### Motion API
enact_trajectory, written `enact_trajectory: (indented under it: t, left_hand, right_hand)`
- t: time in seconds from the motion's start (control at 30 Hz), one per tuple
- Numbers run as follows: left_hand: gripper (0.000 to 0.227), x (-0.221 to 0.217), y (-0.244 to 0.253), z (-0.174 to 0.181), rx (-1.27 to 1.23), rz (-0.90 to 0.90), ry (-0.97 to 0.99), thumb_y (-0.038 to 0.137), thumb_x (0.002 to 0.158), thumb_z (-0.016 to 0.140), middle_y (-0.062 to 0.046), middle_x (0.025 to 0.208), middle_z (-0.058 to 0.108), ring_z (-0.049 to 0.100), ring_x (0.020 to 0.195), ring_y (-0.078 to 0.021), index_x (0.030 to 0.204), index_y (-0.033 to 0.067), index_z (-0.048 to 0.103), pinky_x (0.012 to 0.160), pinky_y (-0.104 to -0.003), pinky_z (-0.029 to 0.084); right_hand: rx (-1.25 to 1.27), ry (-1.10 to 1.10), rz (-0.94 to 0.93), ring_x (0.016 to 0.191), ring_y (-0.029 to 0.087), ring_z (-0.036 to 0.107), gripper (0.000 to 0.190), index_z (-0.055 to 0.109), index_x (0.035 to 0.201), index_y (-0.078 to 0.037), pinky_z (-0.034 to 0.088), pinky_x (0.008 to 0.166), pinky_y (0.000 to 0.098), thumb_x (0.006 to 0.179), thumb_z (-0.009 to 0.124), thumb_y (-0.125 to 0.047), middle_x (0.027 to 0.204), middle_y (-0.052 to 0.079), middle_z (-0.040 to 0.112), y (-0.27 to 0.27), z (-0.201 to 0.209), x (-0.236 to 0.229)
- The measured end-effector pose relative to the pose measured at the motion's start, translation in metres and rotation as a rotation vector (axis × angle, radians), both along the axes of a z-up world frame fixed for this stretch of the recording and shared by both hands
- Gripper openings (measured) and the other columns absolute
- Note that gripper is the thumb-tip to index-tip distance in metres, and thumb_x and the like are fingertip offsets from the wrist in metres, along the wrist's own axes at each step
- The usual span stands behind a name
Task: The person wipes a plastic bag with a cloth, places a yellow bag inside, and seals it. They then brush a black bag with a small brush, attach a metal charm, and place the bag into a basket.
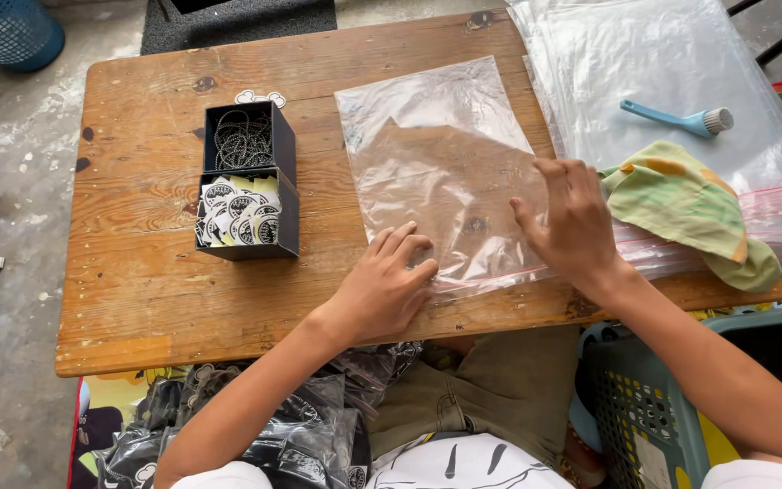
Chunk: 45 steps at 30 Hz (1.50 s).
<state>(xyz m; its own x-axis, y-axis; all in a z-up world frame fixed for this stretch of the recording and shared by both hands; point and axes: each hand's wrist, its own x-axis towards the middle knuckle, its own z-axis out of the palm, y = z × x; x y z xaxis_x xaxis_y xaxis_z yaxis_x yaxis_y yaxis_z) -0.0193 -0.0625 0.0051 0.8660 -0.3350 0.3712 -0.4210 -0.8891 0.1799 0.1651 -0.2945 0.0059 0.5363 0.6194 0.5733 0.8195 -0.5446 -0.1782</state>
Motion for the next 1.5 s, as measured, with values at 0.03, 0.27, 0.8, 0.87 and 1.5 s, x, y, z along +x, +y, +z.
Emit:
enact_trajectory:
  t: [0.03,0.27,0.8,0.87,1.5]
  left_hand:
    - [0.031,0.001,0.001,-0.002,0.002,0.003,0.000,0.028,0.081,0.076,-0.014,0.118,0.055,0.052,0.126,-0.0423,0.100,0.0113,0.058,0.106,-0.053,0.039]
    - [0.008,0.008,0.004,-0.006,-0.055,0.115,-0.150,0.019,0.091,0.059,-0.006,0.100,0.057,0.062,0.107,-0.0306,0.093,0.0125,0.062,0.091,-0.042,0.047]
    - [0.025,-0.010,0.012,0.018,-0.109,0.487,0.380,0.010,0.083,0.069,-0.010,0.096,0.049,0.054,0.094,-0.0293,0.102,0.0076,0.053,0.077,-0.039,0.048]
    - [0.026,-0.009,0.010,0.005,-0.071,0.459,0.275,0.012,0.081,0.068,-0.009,0.093,0.046,0.053,0.091,-0.0293,0.100,0.0090,0.052,0.073,-0.039,0.046]
    - [0.024,0.052,-0.160,0.092,-0.210,-0.374,0.146,0.027,0.095,0.063,-0.013,0.097,0.055,0.053,0.087,-0.0348,0.106,0.0069,0.055,0.078,-0.044,0.043]
  right_hand:
    - [0.002,0.000,0.003,0.089,0.034,0.060,0.046,0.060,0.129,-0.002,0.052,0.074,0.0441,0.091,0.076,-0.022,0.105,0.016,0.057,0.000,0.002,-0.004]
    - [-0.179,-0.005,0.441,0.098,0.026,0.058,0.028,0.069,0.100,-0.015,0.048,0.084,0.0383,0.081,0.076,-0.035,0.096,0.005,0.061,0.002,0.002,-0.026]
    - [-0.275,0.069,0.070,0.100,0.028,0.064,0.029,0.067,0.110,-0.012,0.053,0.079,0.0410,0.083,0.078,-0.018,0.100,0.006,0.064,-0.039,0.021,0.014]
    - [-0.296,0.059,0.095,0.100,0.026,0.064,0.032,0.066,0.110,-0.015,0.053,0.080,0.0403,0.082,0.078,-0.021,0.100,0.005,0.063,-0.038,0.019,0.015]
    - [-0.377,0.796,-0.552,0.103,0.016,0.068,0.035,0.073,0.113,-0.015,0.051,0.094,0.0342,0.088,0.069,-0.038,0.113,0.000,0.072,-0.276,0.069,-0.088]
